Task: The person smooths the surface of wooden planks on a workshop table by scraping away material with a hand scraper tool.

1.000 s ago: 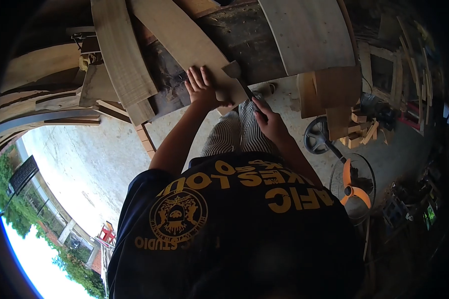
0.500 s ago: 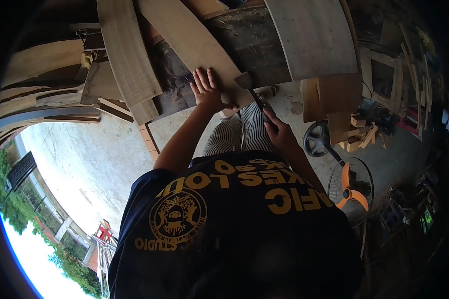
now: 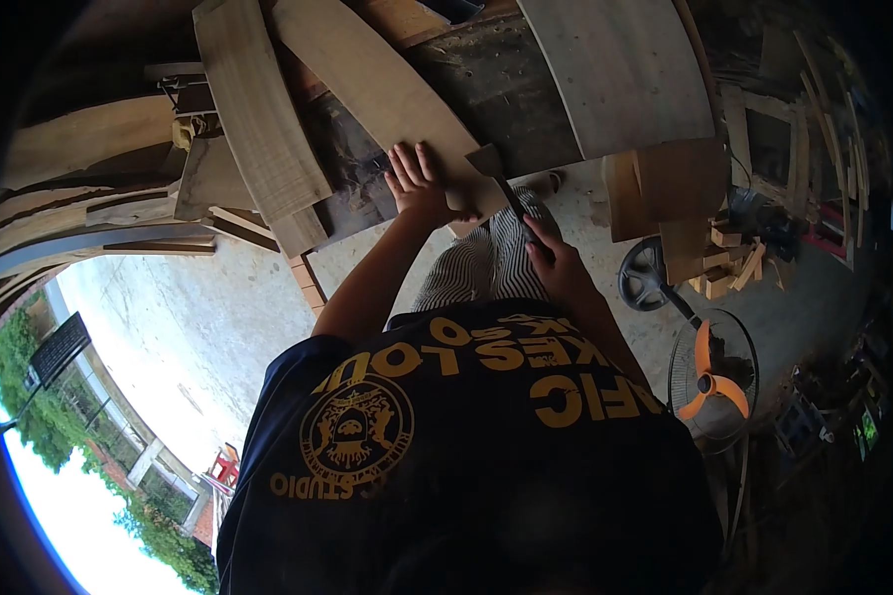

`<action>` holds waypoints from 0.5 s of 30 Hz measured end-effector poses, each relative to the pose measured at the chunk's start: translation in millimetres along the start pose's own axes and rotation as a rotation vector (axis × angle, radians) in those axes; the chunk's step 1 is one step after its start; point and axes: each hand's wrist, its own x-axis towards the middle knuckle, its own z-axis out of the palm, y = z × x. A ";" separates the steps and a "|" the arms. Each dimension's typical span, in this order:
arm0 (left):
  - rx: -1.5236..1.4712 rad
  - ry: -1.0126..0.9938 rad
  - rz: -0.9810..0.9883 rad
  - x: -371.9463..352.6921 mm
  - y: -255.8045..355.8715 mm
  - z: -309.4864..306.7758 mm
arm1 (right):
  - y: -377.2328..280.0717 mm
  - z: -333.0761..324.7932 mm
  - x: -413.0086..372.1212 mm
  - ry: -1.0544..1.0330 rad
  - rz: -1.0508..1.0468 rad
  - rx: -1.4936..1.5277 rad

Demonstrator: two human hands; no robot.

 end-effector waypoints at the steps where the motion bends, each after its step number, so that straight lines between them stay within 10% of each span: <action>1: -0.001 0.008 0.000 1.5 -0.2 2.0 | 3.4 -4.4 -6.2 0.016 -0.033 -0.037; 15: -0.013 0.015 0.004 0.3 -0.8 1.8 | -12.5 2.1 33.8 -0.006 -0.129 -0.165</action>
